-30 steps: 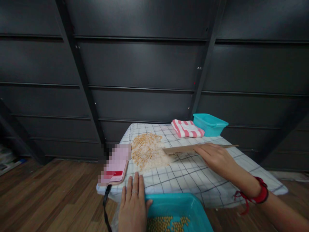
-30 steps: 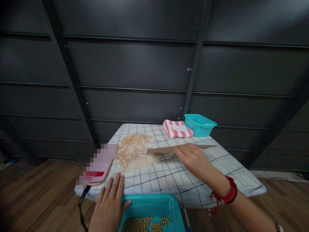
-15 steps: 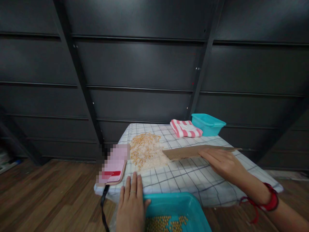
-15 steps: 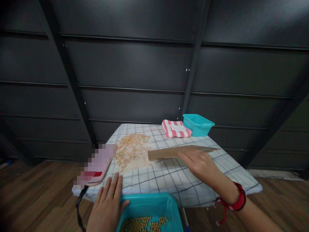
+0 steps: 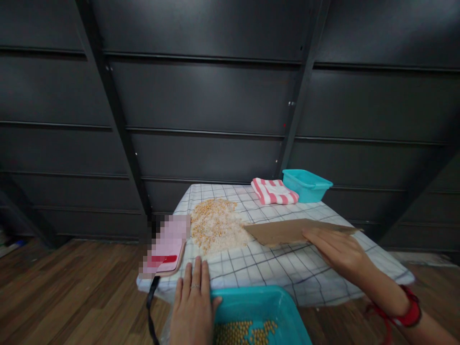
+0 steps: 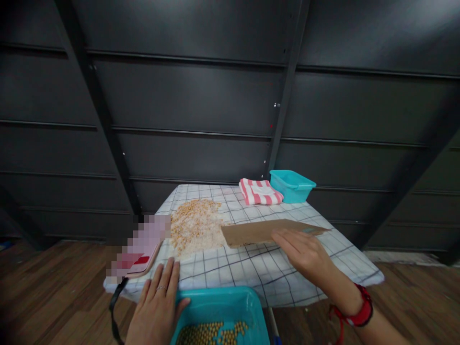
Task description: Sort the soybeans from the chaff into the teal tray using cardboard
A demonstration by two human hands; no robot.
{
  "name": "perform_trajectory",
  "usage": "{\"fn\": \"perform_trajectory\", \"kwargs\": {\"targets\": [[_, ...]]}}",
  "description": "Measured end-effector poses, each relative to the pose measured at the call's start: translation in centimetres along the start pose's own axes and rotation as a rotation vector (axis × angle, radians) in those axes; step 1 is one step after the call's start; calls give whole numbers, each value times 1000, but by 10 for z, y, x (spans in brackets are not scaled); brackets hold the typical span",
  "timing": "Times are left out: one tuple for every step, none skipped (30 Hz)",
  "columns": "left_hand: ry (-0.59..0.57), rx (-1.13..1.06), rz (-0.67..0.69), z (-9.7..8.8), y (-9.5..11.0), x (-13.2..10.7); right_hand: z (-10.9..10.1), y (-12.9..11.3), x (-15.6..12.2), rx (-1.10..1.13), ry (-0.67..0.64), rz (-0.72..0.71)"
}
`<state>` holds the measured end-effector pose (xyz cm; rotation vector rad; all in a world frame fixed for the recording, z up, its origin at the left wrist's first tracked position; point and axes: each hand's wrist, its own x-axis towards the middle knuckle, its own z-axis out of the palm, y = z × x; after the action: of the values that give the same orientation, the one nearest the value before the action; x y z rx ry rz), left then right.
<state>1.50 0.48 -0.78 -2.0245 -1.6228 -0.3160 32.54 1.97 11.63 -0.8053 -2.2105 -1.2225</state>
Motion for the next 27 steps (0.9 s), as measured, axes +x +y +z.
{"fn": "perform_trajectory", "kwargs": {"targets": [[-2,-1,3,0,0,0,1,0,0,-5,7,8],[-2,1,3,-1,0,0,4,1,0,-11,9,16],[-1,5,4,-1,0,-1,7,1,0,-15,10,24],[5,9,7,-1,0,-1,10,0,1,-16,10,31],[16,13,14,-1,0,-1,12,-1,1,-14,8,37],[27,17,22,-1,-1,-1,13,-2,1,-10,7,41],[36,20,31,-1,-1,-1,12,-4,1,-4,5,43],[44,23,41,-2,-1,-1,11,-6,1,3,5,43],[45,26,47,-3,-1,-1,8,-8,1,8,7,43],[40,28,47,-5,-1,0,4,-10,0,13,10,43],[30,29,39,-7,-1,0,1,-11,0,13,13,44],[20,28,32,-9,0,1,-1,-11,-1,7,16,47],[8,28,14,-11,0,2,-2,-10,-1,-4,16,51],[-1,25,6,-13,1,3,-1,-9,0,-18,16,57],[-7,20,2,-14,1,4,2,-7,0,-33,13,63],[-7,14,1,-14,1,4,6,-6,1,-46,8,69],[-4,7,6,-13,1,4,11,-5,2,-54,2,75],[0,2,9,-12,1,3,17,-4,4,-54,-5,79],[4,-3,13,-10,0,3,22,-5,5,-52,-13,82],[7,-7,17,-8,-1,2,26,-6,6,-47,-21,82],[7,-13,19,-6,-1,2,28,-8,7,-39,-26,80],[1,-19,18,-5,-1,1,28,-10,8,-29,-28,76],[-9,-25,13,-5,-1,1,27,-13,9,-18,-25,70],[-20,-29,6,-6,-1,1,24,-15,10,-7,-20,64],[-33,-31,-4,-7,0,2,20,-17,10,3,-14,60],[-48,-32,-13,-9,0,2,15,-19,11,13,-7,57],[-62,-30,-19,-11,1,2,11,-20,12,22,-2,58]]}}
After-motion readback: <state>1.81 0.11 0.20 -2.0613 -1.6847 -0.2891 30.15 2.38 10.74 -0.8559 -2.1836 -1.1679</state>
